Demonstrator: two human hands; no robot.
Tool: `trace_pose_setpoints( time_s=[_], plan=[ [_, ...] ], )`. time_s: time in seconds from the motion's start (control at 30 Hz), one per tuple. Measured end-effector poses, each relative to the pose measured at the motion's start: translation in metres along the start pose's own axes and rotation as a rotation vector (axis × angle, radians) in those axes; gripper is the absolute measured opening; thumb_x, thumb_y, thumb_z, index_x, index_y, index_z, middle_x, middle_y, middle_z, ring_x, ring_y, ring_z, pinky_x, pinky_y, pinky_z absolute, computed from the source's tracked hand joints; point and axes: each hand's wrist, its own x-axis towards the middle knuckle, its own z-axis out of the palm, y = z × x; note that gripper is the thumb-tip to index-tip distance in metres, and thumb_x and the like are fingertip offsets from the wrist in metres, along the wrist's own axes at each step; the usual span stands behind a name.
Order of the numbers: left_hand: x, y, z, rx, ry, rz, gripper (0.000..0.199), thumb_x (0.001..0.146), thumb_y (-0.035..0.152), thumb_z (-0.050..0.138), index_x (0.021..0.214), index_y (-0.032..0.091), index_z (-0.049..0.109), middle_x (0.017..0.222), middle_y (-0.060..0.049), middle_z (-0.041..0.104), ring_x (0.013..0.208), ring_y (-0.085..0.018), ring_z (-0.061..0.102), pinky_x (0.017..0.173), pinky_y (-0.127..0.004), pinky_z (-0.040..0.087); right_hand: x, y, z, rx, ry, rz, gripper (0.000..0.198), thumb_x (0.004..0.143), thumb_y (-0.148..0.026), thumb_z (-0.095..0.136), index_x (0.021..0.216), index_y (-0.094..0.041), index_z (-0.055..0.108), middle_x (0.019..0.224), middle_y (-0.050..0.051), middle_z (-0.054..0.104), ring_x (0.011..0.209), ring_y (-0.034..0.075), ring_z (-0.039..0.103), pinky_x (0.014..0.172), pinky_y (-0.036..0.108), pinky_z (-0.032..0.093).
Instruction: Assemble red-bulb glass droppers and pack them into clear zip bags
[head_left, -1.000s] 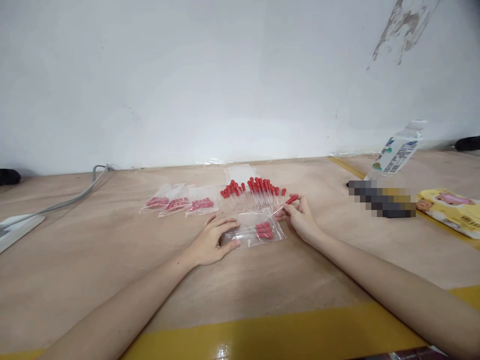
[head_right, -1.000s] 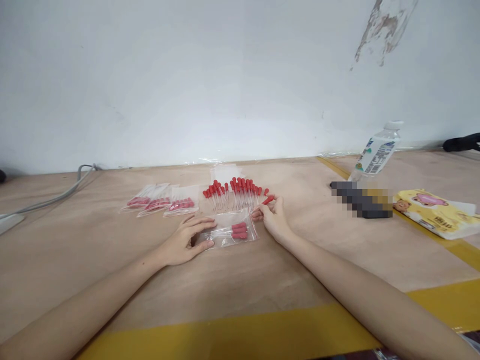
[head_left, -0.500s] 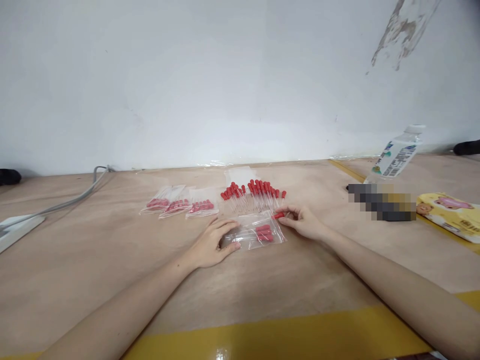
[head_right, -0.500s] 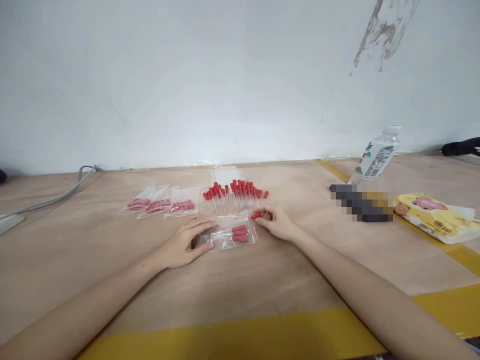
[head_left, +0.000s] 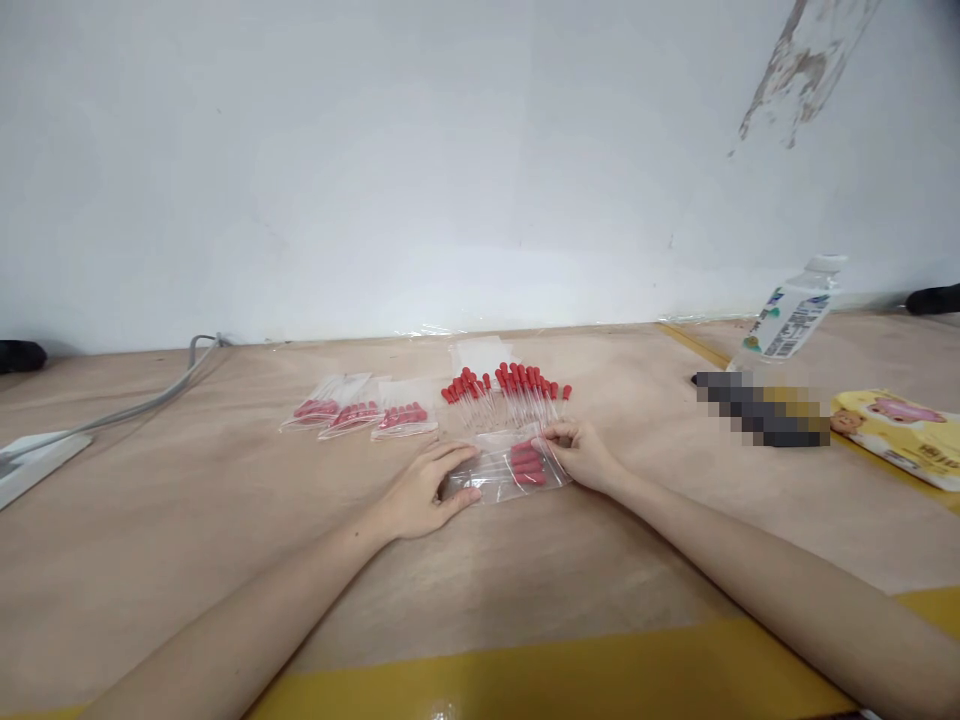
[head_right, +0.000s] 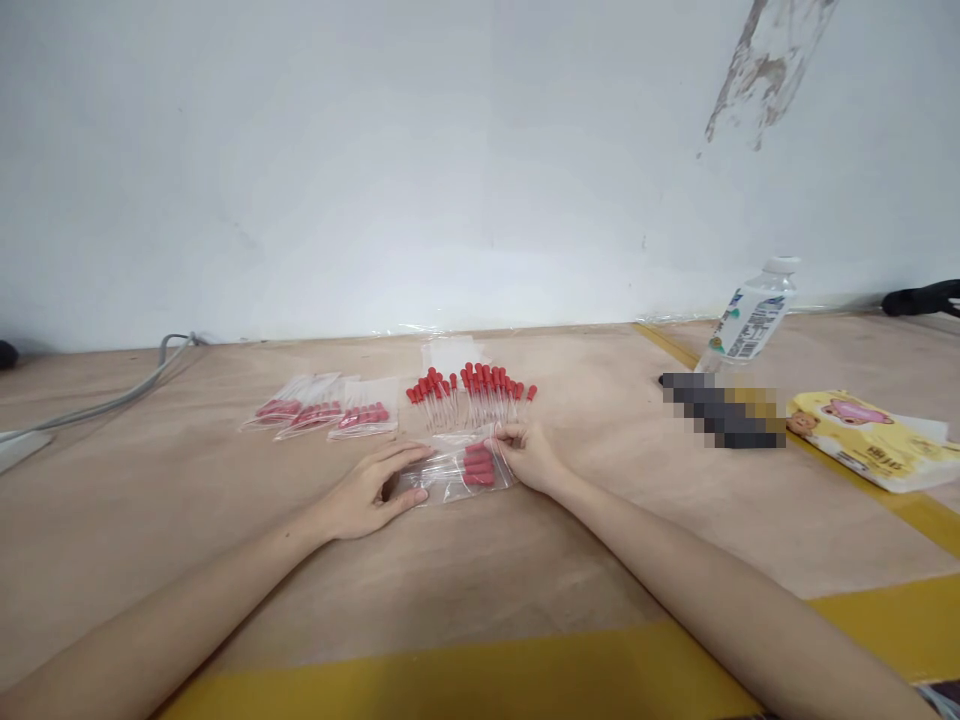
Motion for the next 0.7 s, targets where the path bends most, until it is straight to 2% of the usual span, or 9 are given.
trace_pose_setpoints(
  time_s=[0.07,0.13,0.23,0.33,0.4,0.53,0.7],
  plan=[
    [0.000,-0.001,0.000,0.002,-0.005,-0.007,0.046,0.081,0.040,0.053,0.122,0.020,0.050,0.126,-0.010,0.051,0.115,-0.023,0.048,0.098,-0.041,0.038,0.000,-0.003,-0.001,-0.026,-0.066,-0.081,0.021,0.072,-0.034,0.055,0.059,-0.020,0.065,0.061,0.001,0.059,0.065,0.016,0.053,0.065,0.030,0.044],
    [-0.001,-0.001,0.000,0.006,-0.017,-0.016,0.045,0.082,0.041,0.052,0.122,0.020,0.050,0.127,-0.010,0.050,0.116,-0.024,0.047,0.099,-0.041,0.037,0.004,-0.001,-0.007,-0.020,-0.085,-0.074,0.020,0.073,-0.031,0.052,0.063,-0.020,0.066,0.065,0.001,0.061,0.067,0.016,0.055,0.068,0.031,0.045],
    [-0.001,-0.001,0.000,0.006,-0.019,-0.016,0.044,0.081,0.041,0.052,0.120,0.021,0.052,0.126,-0.010,0.051,0.116,-0.024,0.047,0.099,-0.043,0.037,0.019,0.011,-0.025,-0.110,0.099,0.086,0.014,0.070,-0.027,0.055,0.075,-0.019,0.065,0.075,0.002,0.065,0.070,0.016,0.058,0.069,0.029,0.045],
    [0.000,-0.002,0.001,0.007,-0.016,-0.021,0.043,0.081,0.041,0.053,0.118,0.020,0.053,0.125,-0.010,0.052,0.116,-0.024,0.048,0.099,-0.043,0.037,0.042,0.024,-0.045,-0.364,0.256,0.314,0.015,0.067,-0.026,0.057,0.078,-0.018,0.063,0.071,0.003,0.064,0.066,0.016,0.058,0.062,0.026,0.044],
    [0.000,-0.003,0.001,0.008,-0.016,-0.025,0.042,0.081,0.041,0.053,0.117,0.020,0.054,0.125,-0.010,0.052,0.116,-0.025,0.048,0.100,-0.043,0.037,0.058,0.031,-0.053,-0.413,0.276,0.370,0.014,0.065,-0.029,0.061,0.071,-0.016,0.061,0.068,0.006,0.063,0.069,0.019,0.059,0.061,0.028,0.043],
    [-0.001,-0.004,0.002,-0.007,0.002,-0.013,0.041,0.080,0.041,0.054,0.116,0.020,0.056,0.125,-0.010,0.052,0.115,-0.025,0.048,0.099,-0.043,0.037,0.081,0.036,-0.049,-0.412,0.246,0.447,0.024,0.058,-0.033,0.067,0.045,-0.019,0.052,0.045,0.005,0.053,0.062,0.023,0.059,0.055,0.028,0.041],
    [0.000,-0.003,0.001,0.014,-0.008,-0.016,0.042,0.081,0.042,0.053,0.117,0.020,0.055,0.125,-0.010,0.052,0.116,-0.025,0.048,0.099,-0.043,0.037,0.096,0.044,-0.044,-0.269,0.279,0.467,0.027,0.053,-0.026,0.069,0.041,-0.020,0.045,0.037,0.003,0.046,0.050,0.022,0.055,0.044,0.028,0.038]
  ],
)
